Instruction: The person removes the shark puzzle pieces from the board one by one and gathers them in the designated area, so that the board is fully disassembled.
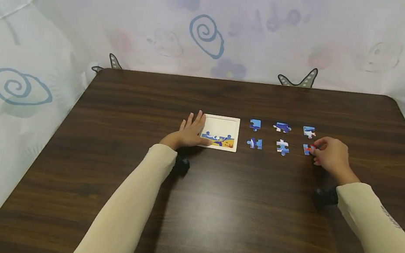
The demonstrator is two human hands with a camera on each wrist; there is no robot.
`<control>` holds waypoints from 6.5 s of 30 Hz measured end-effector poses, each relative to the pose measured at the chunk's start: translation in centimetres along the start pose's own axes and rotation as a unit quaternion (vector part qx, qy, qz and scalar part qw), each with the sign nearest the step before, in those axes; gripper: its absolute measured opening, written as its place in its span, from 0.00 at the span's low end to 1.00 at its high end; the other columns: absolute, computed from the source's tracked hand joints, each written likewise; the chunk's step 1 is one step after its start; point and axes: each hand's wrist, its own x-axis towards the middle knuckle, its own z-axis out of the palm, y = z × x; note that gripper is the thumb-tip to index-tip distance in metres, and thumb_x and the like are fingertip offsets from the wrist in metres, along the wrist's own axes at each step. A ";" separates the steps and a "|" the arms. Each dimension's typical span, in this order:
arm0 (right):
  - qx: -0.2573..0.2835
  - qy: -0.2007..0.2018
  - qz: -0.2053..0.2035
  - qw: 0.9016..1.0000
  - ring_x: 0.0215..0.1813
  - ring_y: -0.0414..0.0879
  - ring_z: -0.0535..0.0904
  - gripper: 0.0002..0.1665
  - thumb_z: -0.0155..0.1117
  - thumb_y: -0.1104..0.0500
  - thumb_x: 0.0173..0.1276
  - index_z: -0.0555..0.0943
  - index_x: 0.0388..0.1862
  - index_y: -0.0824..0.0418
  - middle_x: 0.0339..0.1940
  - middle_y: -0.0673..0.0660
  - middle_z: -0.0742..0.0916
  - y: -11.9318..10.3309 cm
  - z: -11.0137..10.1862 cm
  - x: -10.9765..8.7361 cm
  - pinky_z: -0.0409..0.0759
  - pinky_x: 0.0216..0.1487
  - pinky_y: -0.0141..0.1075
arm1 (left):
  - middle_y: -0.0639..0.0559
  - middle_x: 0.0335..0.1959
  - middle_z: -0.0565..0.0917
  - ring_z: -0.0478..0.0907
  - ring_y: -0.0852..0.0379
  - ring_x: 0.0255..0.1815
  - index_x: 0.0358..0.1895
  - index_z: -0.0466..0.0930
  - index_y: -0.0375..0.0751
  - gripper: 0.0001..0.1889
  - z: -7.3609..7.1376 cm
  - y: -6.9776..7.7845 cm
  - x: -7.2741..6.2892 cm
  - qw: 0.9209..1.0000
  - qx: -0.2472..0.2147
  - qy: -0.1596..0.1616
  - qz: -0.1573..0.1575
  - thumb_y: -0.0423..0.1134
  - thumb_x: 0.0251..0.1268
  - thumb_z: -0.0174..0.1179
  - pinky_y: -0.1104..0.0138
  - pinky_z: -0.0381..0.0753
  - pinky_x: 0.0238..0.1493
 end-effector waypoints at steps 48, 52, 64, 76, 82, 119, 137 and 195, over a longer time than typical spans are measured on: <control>-0.012 -0.015 -0.072 0.997 0.37 0.57 0.85 0.20 0.55 0.60 0.70 0.76 0.53 0.75 0.45 0.74 0.84 -10.7 2.1 2.0 0.78 0.28 0.26 | 0.49 0.77 0.22 0.16 0.46 0.78 0.76 0.25 0.43 0.51 -0.1 0.1 -0.2 1.000 0.015 0.000 0.002 0.55 0.63 0.53 0.51 0.21 0.77; -0.023 -0.050 -0.098 0.994 0.42 0.58 0.84 0.19 0.58 0.60 0.69 0.77 0.52 0.73 0.45 0.71 0.85 -12.2 3.6 2.0 0.81 0.36 0.35 | 0.49 0.77 0.22 0.16 0.46 0.78 0.76 0.25 0.43 0.52 -0.1 0.2 -0.2 1.000 0.017 0.001 0.001 0.55 0.63 0.53 0.51 0.21 0.77; -0.052 -0.100 -0.187 0.976 0.36 0.52 0.79 0.15 0.60 0.66 0.63 0.81 0.48 0.72 0.38 0.67 0.86 -15.1 8.0 2.8 0.78 0.39 0.41 | 0.49 0.77 0.22 0.16 0.46 0.78 0.76 0.25 0.43 0.52 -0.1 0.1 -0.1 1.000 0.019 0.001 -0.003 0.56 0.63 0.53 0.51 0.21 0.77; -0.102 -0.091 -0.218 0.966 0.46 0.57 0.78 0.20 0.67 0.66 0.55 0.81 0.48 0.72 0.45 0.67 0.84 -15.8 10.3 3.4 0.76 0.52 0.50 | 0.50 0.77 0.22 0.16 0.47 0.78 0.76 0.25 0.44 0.52 0.0 0.1 0.1 1.000 0.013 0.004 -0.007 0.55 0.62 0.55 0.52 0.22 0.78; -0.117 -0.092 -0.224 0.963 0.49 0.59 0.78 0.20 0.68 0.66 0.54 0.81 0.47 0.72 0.44 0.66 0.84 -15.7 10.5 3.5 0.74 0.55 0.51 | 0.51 0.77 0.22 0.15 0.48 0.78 0.76 0.25 0.45 0.53 0.0 0.0 0.3 1.000 0.008 0.003 -0.010 0.55 0.61 0.55 0.52 0.21 0.77; -0.045 -0.070 -0.234 0.969 0.33 0.49 0.75 0.09 0.62 0.70 0.61 0.80 0.41 0.67 0.31 0.63 0.85 -15.2 10.3 3.1 0.73 0.37 0.38 | 0.52 0.77 0.22 0.15 0.49 0.78 0.76 0.25 0.45 0.52 0.0 0.1 0.5 1.000 0.006 0.003 -0.014 0.55 0.62 0.55 0.53 0.20 0.77; 0.011 -0.092 -0.138 0.986 0.23 0.44 0.82 0.08 0.60 0.66 0.65 0.79 0.40 0.71 0.29 0.64 0.87 -12.4 6.0 0.4 0.83 0.26 0.33 | 0.51 0.77 0.21 0.15 0.48 0.78 0.76 0.24 0.44 0.52 0.0 0.1 0.3 1.000 0.011 0.001 -0.009 0.55 0.63 0.54 0.52 0.21 0.77; -0.063 -0.107 -0.218 0.968 0.33 0.44 0.79 0.08 0.70 0.67 0.54 0.83 0.34 0.68 0.33 0.61 0.81 -9.0 7.0 -2.3 0.75 0.31 0.28 | 0.50 0.77 0.21 0.14 0.47 0.77 0.75 0.23 0.44 0.52 0.0 0.2 0.3 1.000 0.016 -0.002 -0.005 0.55 0.63 0.54 0.50 0.20 0.77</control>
